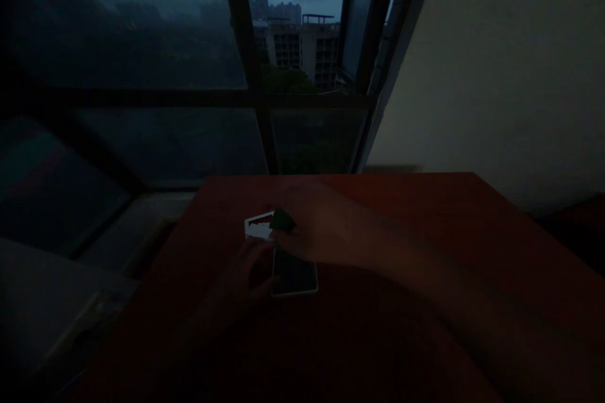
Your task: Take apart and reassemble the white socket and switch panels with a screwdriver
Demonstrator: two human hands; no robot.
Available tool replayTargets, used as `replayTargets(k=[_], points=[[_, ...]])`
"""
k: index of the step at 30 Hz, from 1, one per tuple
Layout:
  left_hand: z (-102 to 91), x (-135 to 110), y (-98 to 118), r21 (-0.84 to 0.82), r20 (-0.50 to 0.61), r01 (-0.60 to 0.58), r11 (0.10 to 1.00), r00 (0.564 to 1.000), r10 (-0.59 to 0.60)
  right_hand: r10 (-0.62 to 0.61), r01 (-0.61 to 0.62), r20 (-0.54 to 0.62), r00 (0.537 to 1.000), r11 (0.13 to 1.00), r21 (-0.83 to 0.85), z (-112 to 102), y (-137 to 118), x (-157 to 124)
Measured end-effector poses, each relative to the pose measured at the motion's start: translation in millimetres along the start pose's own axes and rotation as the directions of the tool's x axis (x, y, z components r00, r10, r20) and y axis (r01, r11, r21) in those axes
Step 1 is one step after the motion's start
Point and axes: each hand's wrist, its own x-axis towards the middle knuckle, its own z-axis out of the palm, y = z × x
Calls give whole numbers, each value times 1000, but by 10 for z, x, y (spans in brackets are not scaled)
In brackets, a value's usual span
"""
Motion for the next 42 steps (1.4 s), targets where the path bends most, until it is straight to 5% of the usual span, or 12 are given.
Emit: replayTargets(k=[7,14,23,42], points=[[-92,157,152,273,206,-93,958,978,36,171,-156,-161,972,983,100,-89,213,-334],[-210,344,440,476,391,-102,873,914,-106,329,-290,-173,928,932,218,94,393,-747],[-179,427,519,583,408,-137,801,902,-143,349,-307,-141,926,917,257,192,362,-838],[-217,484,393,552,442,-163,818,889,-121,359,-332,-136,923,925,184,215,311,-790]])
